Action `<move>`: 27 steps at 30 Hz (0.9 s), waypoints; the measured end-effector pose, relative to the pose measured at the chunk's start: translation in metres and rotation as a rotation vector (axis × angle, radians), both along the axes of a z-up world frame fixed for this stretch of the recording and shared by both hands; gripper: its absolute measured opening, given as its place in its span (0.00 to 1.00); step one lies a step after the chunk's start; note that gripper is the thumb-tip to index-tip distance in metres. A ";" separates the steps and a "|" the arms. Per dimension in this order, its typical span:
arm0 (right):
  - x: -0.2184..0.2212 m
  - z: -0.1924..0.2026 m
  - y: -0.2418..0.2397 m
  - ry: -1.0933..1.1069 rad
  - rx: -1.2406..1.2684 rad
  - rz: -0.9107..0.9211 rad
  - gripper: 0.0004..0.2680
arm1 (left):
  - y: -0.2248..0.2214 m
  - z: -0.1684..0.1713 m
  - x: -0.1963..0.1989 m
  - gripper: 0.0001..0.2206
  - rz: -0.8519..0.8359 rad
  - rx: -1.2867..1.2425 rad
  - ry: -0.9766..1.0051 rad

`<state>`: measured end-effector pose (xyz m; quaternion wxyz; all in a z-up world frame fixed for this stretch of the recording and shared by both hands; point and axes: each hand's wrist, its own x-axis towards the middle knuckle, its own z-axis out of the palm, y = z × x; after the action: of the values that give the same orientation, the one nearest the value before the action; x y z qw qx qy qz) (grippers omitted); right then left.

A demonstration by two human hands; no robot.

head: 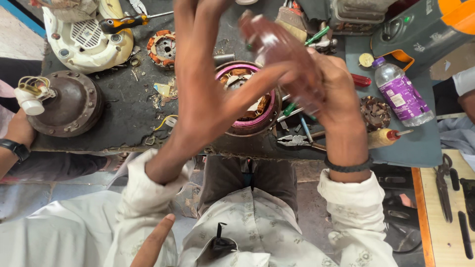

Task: The person assembles a ceiling fan motor by inserting the stator into the housing, placing a pink ring, and securing the cover. They use a hammer to tap the cover into place and a screwdriver to tighten screws around the perimeter.

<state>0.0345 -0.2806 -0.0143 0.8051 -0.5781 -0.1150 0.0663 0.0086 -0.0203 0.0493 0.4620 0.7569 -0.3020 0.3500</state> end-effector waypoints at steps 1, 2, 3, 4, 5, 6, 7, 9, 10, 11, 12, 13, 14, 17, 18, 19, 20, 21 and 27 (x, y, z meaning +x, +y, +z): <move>0.002 0.003 0.004 0.011 -0.058 -0.034 0.13 | 0.004 -0.015 -0.005 0.37 -0.047 -0.045 0.053; 0.006 0.005 0.009 0.018 -0.114 -0.070 0.13 | 0.007 -0.031 -0.008 0.41 -0.094 -0.090 0.102; 0.010 0.005 0.016 0.026 -0.169 -0.107 0.13 | 0.011 -0.046 -0.010 0.43 -0.169 -0.161 0.202; 0.013 0.005 0.023 -0.033 -0.224 -0.137 0.13 | 0.012 -0.062 -0.012 0.45 -0.217 -0.224 0.268; 0.017 0.004 0.030 -0.092 -0.279 -0.166 0.14 | 0.013 -0.077 -0.014 0.46 -0.262 -0.290 0.333; 0.021 0.003 0.037 -0.155 -0.336 -0.192 0.14 | 0.013 -0.089 -0.014 0.47 -0.277 -0.349 0.353; 0.021 0.003 0.041 -0.244 -0.420 -0.205 0.14 | 0.017 -0.099 -0.018 0.48 -0.254 -0.352 0.351; 0.024 0.003 0.049 -0.422 -0.587 -0.227 0.14 | 0.024 -0.113 -0.024 0.49 -0.166 -0.305 0.324; 0.024 0.003 0.052 -0.443 -0.609 -0.241 0.14 | 0.025 -0.119 -0.027 0.50 -0.116 -0.261 0.302; 0.024 0.002 0.055 -0.464 -0.632 -0.255 0.14 | 0.027 -0.124 -0.029 0.50 -0.065 -0.219 0.279; 0.023 0.001 0.058 -0.483 -0.655 -0.266 0.13 | 0.024 -0.130 -0.030 0.50 -0.024 -0.185 0.259; 0.023 -0.001 0.060 -0.484 -0.669 -0.269 0.13 | 0.023 -0.136 -0.031 0.50 0.016 -0.151 0.240; 0.023 -0.002 0.062 -0.485 -0.683 -0.271 0.13 | 0.020 -0.141 -0.031 0.50 0.012 -0.186 0.243; 0.024 -0.009 0.065 -0.438 -0.740 -0.269 0.13 | 0.015 -0.155 -0.033 0.50 0.004 -0.263 0.246; 0.026 -0.011 0.066 -0.417 -0.759 -0.272 0.13 | 0.015 -0.158 -0.031 0.50 0.003 -0.268 0.237; 0.027 -0.013 0.065 -0.435 -0.759 -0.272 0.13 | 0.014 -0.161 -0.030 0.50 0.002 -0.272 0.228; 0.029 -0.016 0.064 -0.451 -0.759 -0.269 0.13 | 0.014 -0.163 -0.029 0.50 -0.016 -0.297 0.245; 0.031 -0.019 0.064 -0.466 -0.759 -0.266 0.12 | 0.013 -0.165 -0.028 0.50 -0.033 -0.322 0.262; 0.036 -0.029 0.061 -0.546 -0.816 -0.256 0.12 | 0.013 -0.173 -0.029 0.50 -0.009 -0.298 0.291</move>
<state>0.0710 -0.2191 -0.0432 0.4561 -0.8512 -0.2144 -0.1469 -0.0202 -0.0072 -0.1239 0.6092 0.7213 -0.1802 0.2758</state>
